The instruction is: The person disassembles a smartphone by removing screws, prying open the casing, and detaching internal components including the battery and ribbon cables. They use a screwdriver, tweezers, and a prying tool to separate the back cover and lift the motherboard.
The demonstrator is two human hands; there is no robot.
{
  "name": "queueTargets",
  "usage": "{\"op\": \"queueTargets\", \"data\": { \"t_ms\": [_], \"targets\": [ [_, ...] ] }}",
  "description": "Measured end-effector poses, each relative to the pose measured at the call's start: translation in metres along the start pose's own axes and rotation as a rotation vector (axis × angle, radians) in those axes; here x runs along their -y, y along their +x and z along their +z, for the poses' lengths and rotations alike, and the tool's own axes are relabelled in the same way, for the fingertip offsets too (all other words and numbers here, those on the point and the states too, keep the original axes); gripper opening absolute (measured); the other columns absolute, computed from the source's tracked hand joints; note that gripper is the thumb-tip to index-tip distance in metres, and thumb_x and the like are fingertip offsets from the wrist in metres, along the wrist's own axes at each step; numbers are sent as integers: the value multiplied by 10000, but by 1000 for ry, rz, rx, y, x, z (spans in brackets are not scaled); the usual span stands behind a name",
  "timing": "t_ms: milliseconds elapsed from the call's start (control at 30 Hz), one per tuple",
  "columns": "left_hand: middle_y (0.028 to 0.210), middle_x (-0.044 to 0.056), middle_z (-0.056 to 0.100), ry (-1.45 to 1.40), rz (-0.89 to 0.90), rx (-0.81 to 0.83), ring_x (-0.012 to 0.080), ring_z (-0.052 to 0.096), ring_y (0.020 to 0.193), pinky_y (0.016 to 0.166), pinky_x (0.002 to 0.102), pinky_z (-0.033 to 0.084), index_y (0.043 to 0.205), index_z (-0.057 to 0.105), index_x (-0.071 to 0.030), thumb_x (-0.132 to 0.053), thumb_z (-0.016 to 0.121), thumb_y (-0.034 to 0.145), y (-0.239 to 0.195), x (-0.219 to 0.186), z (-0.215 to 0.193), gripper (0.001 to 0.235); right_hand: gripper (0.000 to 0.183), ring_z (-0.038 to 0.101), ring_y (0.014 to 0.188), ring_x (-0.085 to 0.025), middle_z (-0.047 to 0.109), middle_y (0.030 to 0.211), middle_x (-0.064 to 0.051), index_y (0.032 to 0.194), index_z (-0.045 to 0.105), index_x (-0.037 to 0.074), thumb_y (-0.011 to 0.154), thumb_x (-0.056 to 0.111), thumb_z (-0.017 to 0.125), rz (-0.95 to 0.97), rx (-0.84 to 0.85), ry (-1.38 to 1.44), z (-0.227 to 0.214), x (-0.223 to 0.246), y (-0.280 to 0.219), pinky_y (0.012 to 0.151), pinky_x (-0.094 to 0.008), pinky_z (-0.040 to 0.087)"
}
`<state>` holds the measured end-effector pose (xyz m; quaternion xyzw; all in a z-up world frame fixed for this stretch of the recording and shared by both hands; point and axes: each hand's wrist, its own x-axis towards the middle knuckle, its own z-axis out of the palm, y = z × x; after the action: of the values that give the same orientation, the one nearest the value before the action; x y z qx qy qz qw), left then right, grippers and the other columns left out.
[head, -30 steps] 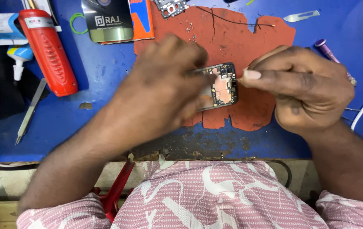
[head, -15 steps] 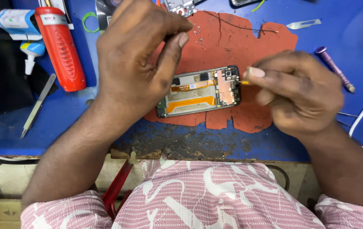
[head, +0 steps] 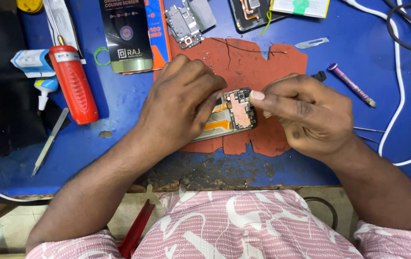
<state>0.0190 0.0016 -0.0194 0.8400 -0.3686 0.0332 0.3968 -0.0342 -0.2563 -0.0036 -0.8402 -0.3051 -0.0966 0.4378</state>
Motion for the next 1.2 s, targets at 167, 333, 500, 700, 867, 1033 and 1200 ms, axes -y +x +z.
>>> {"op": "queueTargets", "data": {
  "t_ms": [167, 333, 500, 700, 867, 1033, 1200],
  "targets": [
    [1015, 69, 596, 14, 10, 50, 283, 558, 998, 887, 425, 469, 1082, 712, -71, -71, 763, 917, 0, -1, 2, 173, 577, 685, 860, -204, 647, 1014, -147, 1242, 637, -2, 766, -323, 574, -16, -25, 7, -3, 6, 4, 692, -277, 578],
    [1028, 66, 594, 8, 54, 105, 273, 547, 1012, 886, 421, 428, 1118, 708, -57, -184, 784, 894, 1, -5, 7, 269, 367, 717, 864, -208, 661, 1018, -155, 1224, 594, -14, 906, -188, 652, 15, -100, 54, -6, 12, 6, 718, -267, 620],
    [1043, 26, 612, -30, 74, 104, 245, 551, 1019, 911, 402, 413, 1062, 704, -90, -206, 786, 940, -1, -10, 10, 187, 314, 761, 932, -236, 665, 1053, -163, 1258, 559, 2, 984, -86, 686, -2, -159, 68, -1, 11, 2, 759, -279, 656],
    [1035, 18, 622, -19, 60, 86, 243, 556, 1012, 914, 397, 417, 1021, 696, -101, -174, 781, 932, -1, -7, 6, 143, 296, 757, 967, -231, 660, 1057, -160, 1225, 559, -1, 975, -67, 705, 19, -191, 34, 1, 12, 1, 748, -271, 661],
    [1071, 29, 630, -68, 92, 80, 249, 562, 1037, 914, 406, 410, 1093, 699, -82, -202, 788, 909, -2, -9, 7, 237, 291, 748, 940, -237, 662, 1039, -162, 1206, 545, -8, 961, -80, 685, 30, -170, 33, 1, 12, 3, 722, -270, 654],
    [1036, 11, 632, -56, 78, 80, 237, 566, 1015, 922, 408, 416, 1046, 702, -106, -196, 788, 936, -1, -9, 10, 165, 308, 757, 977, -249, 645, 1059, -157, 1242, 548, 3, 982, -86, 687, 8, -180, 84, 5, 11, 2, 781, -297, 680],
    [1013, 16, 621, -59, 68, 73, 235, 564, 999, 912, 405, 411, 1031, 692, -107, -199, 776, 957, -2, -9, 9, 145, 313, 760, 932, -232, 653, 1069, -146, 1246, 552, 5, 983, -85, 695, 5, -195, 86, 5, 10, 1, 781, -290, 680]
  ]
}}
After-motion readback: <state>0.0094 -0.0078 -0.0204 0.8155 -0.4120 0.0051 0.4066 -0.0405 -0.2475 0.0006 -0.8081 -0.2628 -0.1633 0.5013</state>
